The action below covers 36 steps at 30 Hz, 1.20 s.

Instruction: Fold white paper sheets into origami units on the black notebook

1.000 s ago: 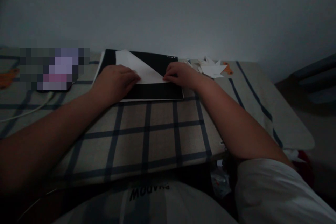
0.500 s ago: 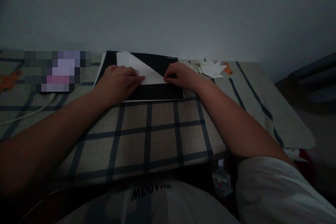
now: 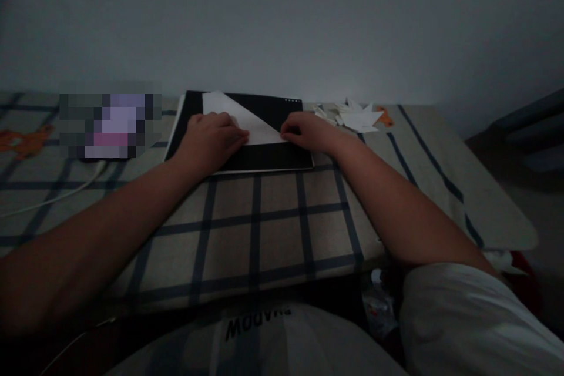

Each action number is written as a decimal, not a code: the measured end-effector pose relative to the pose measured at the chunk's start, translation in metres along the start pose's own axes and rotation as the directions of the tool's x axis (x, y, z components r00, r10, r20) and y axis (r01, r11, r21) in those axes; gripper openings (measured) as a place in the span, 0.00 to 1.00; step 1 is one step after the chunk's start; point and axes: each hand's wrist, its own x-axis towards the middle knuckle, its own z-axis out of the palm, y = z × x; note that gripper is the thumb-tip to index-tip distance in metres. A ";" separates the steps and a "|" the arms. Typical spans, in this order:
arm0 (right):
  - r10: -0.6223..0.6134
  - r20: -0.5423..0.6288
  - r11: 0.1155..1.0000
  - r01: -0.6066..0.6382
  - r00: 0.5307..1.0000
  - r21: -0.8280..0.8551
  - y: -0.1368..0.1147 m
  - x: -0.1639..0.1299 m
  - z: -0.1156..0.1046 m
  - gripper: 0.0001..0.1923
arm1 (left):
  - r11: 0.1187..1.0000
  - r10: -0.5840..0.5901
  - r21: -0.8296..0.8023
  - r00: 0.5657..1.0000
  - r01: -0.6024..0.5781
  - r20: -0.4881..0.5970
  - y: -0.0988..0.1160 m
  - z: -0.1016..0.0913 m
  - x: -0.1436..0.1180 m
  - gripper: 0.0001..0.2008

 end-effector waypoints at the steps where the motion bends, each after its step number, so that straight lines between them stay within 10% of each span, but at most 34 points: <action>1: 0.011 0.003 1.000 -0.011 1.000 0.001 0.000 0.000 0.000 0.11 | 1.000 0.002 -0.003 1.000 -0.002 -0.007 0.000 0.000 0.000 0.19; 36: 0.112 0.116 0.990 -0.100 0.987 -0.100 -0.013 0.019 -0.015 0.12 | 0.998 0.010 0.065 0.993 -0.018 0.116 0.005 -0.009 0.004 0.23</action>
